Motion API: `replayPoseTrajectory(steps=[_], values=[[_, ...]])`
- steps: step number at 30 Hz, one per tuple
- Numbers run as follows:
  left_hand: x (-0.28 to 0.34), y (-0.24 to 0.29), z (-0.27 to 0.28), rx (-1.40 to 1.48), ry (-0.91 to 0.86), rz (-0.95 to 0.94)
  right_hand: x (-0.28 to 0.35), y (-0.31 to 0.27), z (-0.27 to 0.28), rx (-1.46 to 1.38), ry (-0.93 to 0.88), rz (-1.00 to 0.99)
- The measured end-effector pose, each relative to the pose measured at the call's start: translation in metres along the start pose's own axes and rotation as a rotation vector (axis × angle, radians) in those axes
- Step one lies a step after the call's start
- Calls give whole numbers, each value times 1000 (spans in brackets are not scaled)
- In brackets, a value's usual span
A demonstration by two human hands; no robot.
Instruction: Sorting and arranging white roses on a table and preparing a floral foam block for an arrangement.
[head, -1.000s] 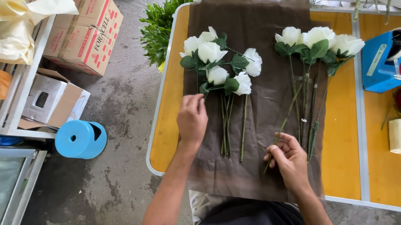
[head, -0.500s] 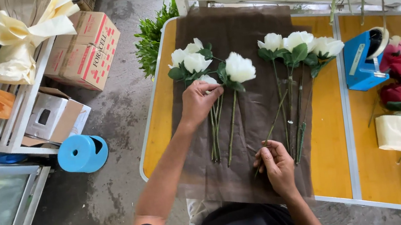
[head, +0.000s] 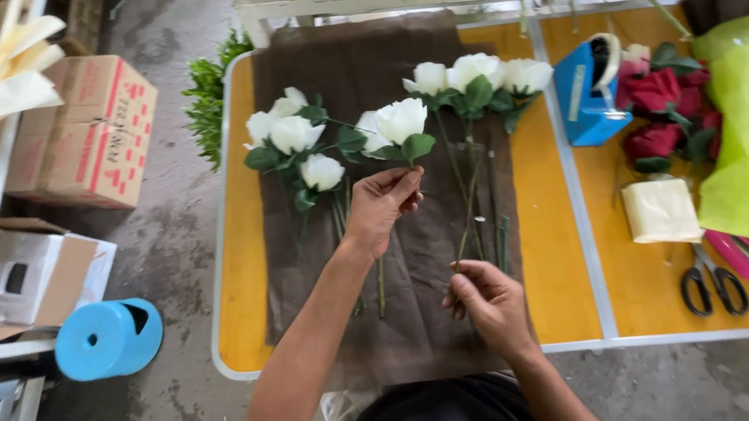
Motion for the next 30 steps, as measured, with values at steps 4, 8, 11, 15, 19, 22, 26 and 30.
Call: replayPoseTrajectory(steps=[4,8,11,15,19,22,26,30], values=[[-13,-36,-9,127,23,-28,-47,-25,64,211,131,162],[8,-34,-9,111,55,-58,-90,-17,89,200,104,121],[21,-38,0,100,107,-46,-100,-13,89,157,61,45],[35,-44,23,106,183,-39,-102,-8,86,184,17,-20],[45,-52,35,89,216,-34,-101,-18,75,212,-3,-12],[48,-60,38,97,220,-10,-102,-19,71,251,-15,-11],[53,-75,35,136,203,22,-98,-13,73,300,-1,-13],[51,-84,30,171,191,17,-98,-16,71,316,33,10]])
Point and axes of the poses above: each hand's wrist, its own x-axis away from the middle knuckle, its own z-axis out of the back of the hand, y = z × x, the point moved 7 cm from there along -x, towards the middle knuckle, and after that the axes turned 11 degrees about y, right-handed, at the moved point
